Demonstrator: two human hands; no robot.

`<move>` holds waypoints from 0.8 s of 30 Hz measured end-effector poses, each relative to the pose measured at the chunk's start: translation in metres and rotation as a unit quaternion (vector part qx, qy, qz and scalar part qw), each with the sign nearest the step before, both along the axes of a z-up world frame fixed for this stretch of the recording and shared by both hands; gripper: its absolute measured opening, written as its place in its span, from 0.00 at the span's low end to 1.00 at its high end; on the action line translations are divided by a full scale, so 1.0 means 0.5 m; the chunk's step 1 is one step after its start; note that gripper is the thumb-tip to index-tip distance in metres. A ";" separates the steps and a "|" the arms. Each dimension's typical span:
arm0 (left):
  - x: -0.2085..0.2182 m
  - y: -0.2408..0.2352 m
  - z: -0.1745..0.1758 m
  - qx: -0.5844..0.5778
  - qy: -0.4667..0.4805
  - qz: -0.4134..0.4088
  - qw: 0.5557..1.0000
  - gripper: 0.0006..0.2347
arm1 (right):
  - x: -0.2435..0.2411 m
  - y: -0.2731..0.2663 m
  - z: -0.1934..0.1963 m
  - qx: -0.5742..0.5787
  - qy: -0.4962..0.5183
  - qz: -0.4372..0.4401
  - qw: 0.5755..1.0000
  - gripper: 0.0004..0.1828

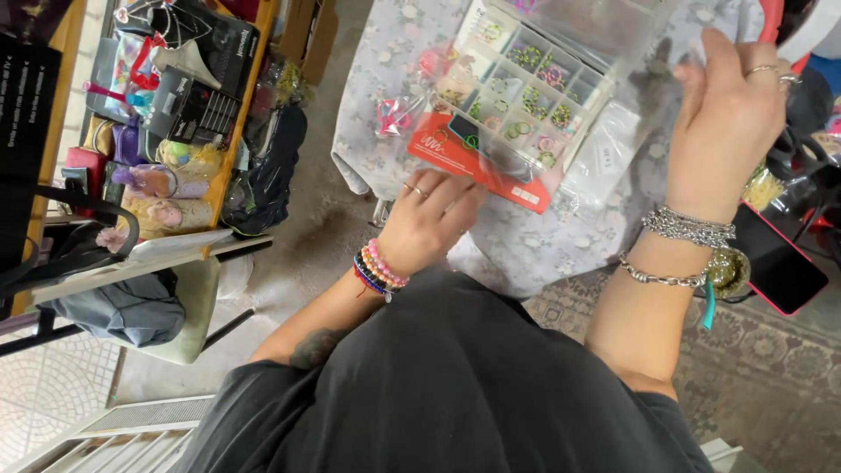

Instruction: The person organizes small craft items, including colorful rubber bands and beads, into a clear plastic compartmentalized box. They pick up items from a table covered with a floral cloth and place them into specific sections of the organizer. The person also briefly handles a metal cup with a straw.

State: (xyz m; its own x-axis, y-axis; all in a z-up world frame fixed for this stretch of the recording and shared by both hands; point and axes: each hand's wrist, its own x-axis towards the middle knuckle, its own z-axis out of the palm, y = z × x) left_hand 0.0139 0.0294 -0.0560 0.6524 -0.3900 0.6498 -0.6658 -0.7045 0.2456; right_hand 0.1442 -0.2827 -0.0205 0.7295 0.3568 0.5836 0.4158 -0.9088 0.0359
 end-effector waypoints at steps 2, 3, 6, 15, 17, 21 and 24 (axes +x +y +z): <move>0.008 0.015 0.002 0.026 0.029 0.025 0.999 0.09 | 0.004 0.000 -0.017 0.020 0.035 0.039 0.998 0.15; 0.021 0.014 0.005 0.025 0.028 0.028 0.999 0.09 | -0.003 0.000 -0.012 0.019 0.033 0.042 0.998 0.15; 0.041 0.021 0.010 0.034 0.023 0.042 0.998 0.07 | -0.036 0.015 -0.007 0.027 0.138 0.070 0.988 0.20; 0.116 0.006 -0.021 0.029 -0.046 -0.057 0.997 0.11 | -0.188 0.080 0.043 0.075 0.208 0.042 0.974 0.28; 0.131 0.007 -0.040 -0.042 -0.021 -0.088 0.995 0.12 | -0.220 0.102 0.037 0.113 0.156 0.061 0.980 0.18; 0.160 0.000 -0.061 -0.138 -0.023 -0.087 0.986 0.04 | -0.260 0.152 -0.008 0.154 0.125 0.060 0.978 0.14; 0.175 0.008 -0.049 -0.172 0.011 -0.126 0.977 0.05 | -0.270 0.220 -0.014 0.181 0.122 0.075 0.973 0.10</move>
